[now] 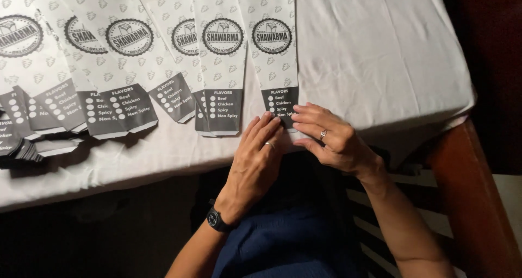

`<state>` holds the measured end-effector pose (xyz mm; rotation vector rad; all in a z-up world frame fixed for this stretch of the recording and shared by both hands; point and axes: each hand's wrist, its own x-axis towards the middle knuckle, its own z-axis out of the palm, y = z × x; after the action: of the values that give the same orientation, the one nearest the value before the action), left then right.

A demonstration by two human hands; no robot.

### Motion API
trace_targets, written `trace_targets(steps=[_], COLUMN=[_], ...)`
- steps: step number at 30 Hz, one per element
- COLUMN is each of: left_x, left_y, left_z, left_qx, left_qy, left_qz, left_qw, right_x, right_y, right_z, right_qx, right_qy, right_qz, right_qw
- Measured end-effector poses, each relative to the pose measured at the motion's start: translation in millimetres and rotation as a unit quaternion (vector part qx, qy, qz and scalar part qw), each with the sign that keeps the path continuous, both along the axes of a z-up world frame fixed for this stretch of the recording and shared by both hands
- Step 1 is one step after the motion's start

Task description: Applying glue to paper templates and folding them into food cones

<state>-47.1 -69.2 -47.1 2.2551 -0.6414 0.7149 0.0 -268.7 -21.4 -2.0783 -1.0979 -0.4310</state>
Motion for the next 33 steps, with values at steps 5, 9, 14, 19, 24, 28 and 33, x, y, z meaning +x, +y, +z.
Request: trace_targets(steps=[5,9,14,19,24,28,33], left_x=[-1.9,-0.1,4.1,5.9,6.3,5.6,5.5], left_y=[-2.8,-2.2,-3.8,-12.6,-8.1,-4.4,-6.6], left_z=[-5.6,-6.7,-5.3,-9.8,-6.6,5.7,-1.4], left_qx=[-0.029,-0.098,-0.136,-0.167,-0.2,-0.22,-0.191], left_qy=[-0.021,-0.005,-0.003,0.026,0.086,0.137,0.081], left_qz=[-0.017,-0.029,-0.025,0.047,0.036,0.017,0.024], left_qw=[0.999,0.995,0.99,0.984,0.975,0.966,0.978], right_x=[-2.6,-5.8,-4.6,-6.7,-4.9,-4.9,-14.5], right_y=[2.7,7.0,7.5,8.2,6.5,8.4,28.4], right_z=[2.2,7.3,3.6,4.3,13.1,18.3,-0.4], right_qx=[0.03,0.067,0.078,0.081,0.063,0.045,0.048], right_qy=[-0.014,-0.029,-0.028,0.094,0.171,0.179,0.042], right_qz=[0.007,0.005,-0.005,-0.072,-0.088,-0.095,-0.107], right_qw=[0.999,0.997,0.997,0.99,0.979,0.978,0.992])
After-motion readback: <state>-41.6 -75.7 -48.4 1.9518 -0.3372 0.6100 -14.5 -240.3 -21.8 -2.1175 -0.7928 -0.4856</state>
